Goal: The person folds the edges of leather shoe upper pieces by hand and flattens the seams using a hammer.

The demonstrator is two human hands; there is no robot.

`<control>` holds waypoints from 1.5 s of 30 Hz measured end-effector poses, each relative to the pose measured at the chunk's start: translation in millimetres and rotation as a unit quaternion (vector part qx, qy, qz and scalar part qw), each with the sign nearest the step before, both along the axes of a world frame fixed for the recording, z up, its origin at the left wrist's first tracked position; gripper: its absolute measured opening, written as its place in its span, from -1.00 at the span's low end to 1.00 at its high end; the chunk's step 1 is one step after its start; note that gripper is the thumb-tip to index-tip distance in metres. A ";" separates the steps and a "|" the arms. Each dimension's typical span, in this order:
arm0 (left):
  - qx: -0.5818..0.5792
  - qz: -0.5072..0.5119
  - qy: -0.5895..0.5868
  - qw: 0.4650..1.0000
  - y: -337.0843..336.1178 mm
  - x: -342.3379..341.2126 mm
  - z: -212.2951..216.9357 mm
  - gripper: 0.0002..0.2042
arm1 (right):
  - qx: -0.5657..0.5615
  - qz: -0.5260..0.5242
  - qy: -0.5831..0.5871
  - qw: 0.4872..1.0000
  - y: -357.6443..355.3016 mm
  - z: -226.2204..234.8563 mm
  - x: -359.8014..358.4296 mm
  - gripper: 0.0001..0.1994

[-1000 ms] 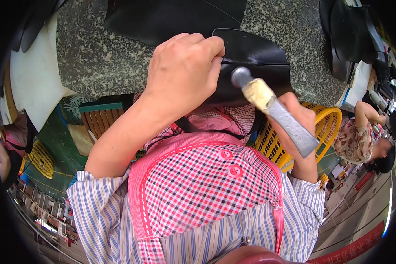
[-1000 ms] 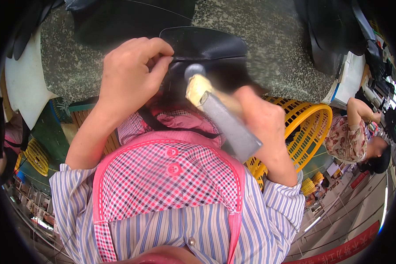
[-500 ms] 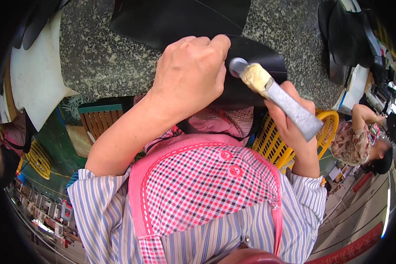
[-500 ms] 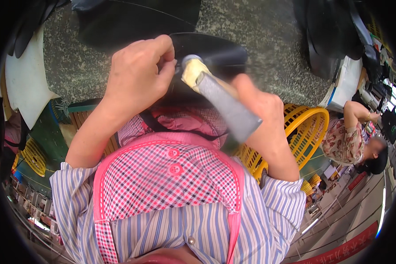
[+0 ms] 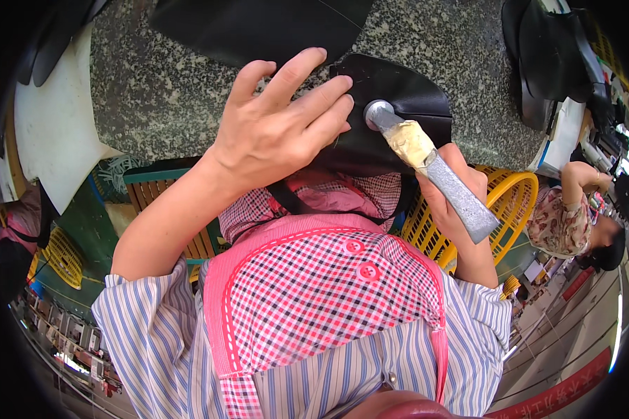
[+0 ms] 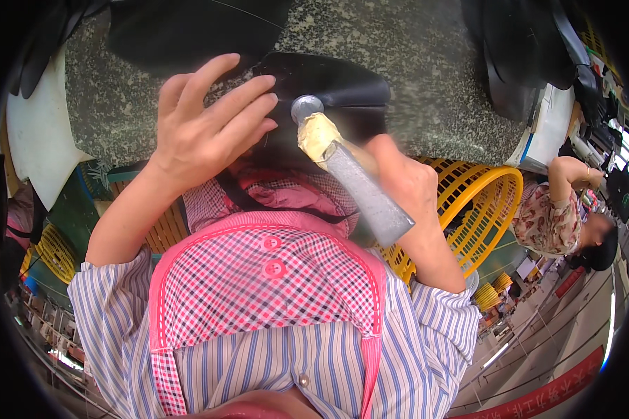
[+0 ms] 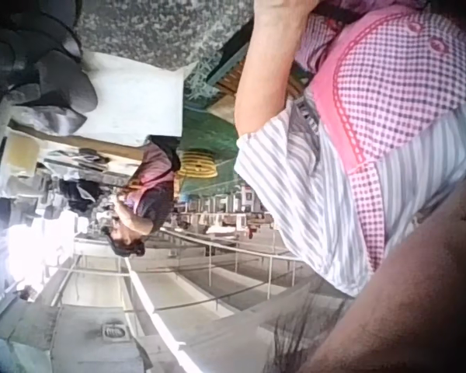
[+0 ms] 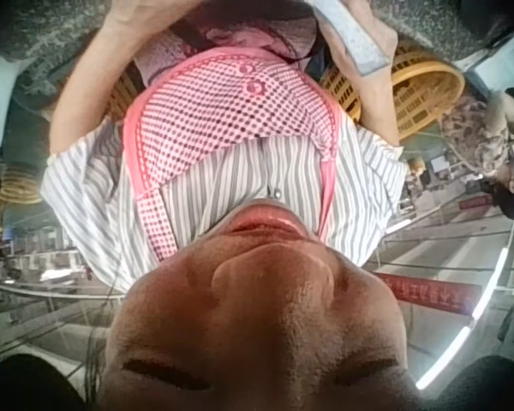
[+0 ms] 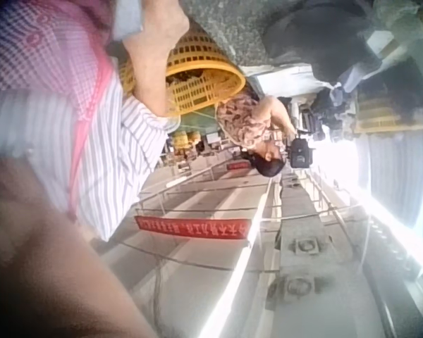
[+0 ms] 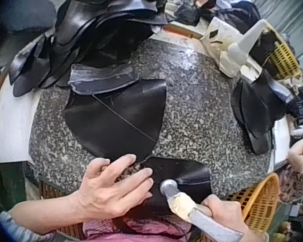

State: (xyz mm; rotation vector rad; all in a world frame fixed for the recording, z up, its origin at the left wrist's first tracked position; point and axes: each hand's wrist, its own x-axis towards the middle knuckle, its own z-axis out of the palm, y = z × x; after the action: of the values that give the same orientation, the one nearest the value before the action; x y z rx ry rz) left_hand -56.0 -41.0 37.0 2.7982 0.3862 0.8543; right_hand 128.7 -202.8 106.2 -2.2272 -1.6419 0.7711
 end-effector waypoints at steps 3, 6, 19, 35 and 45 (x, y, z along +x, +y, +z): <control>-0.011 0.025 0.014 1.000 -2.3 -1.3 1.1 -0.78 | -0.005 0.004 0.000 1.000 7.6 9.6 1.6 -0.89; -0.032 0.030 0.015 0.999 -0.6 -1.8 1.9 -0.76 | 0.049 -0.046 -0.001 0.998 18.3 28.9 -4.1 -0.83; -0.140 0.005 0.024 0.990 7.1 0.4 6.3 -0.78 | -0.029 0.033 0.002 0.999 31.4 14.6 0.1 -0.86; -0.187 0.031 0.067 0.979 16.0 4.8 7.8 -0.16 | -0.074 0.037 -0.080 0.993 43.6 32.7 6.6 -0.88; -0.218 0.023 0.083 0.972 19.0 5.6 12.8 0.03 | 0.067 -0.131 0.139 0.979 44.9 35.6 -4.2 -0.84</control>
State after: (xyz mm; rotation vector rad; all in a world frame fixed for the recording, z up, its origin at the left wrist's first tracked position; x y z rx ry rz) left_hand -50.4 -22.1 49.8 2.4604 0.5858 0.4708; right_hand 124.5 -157.8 141.9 -2.0764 -1.2056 0.8292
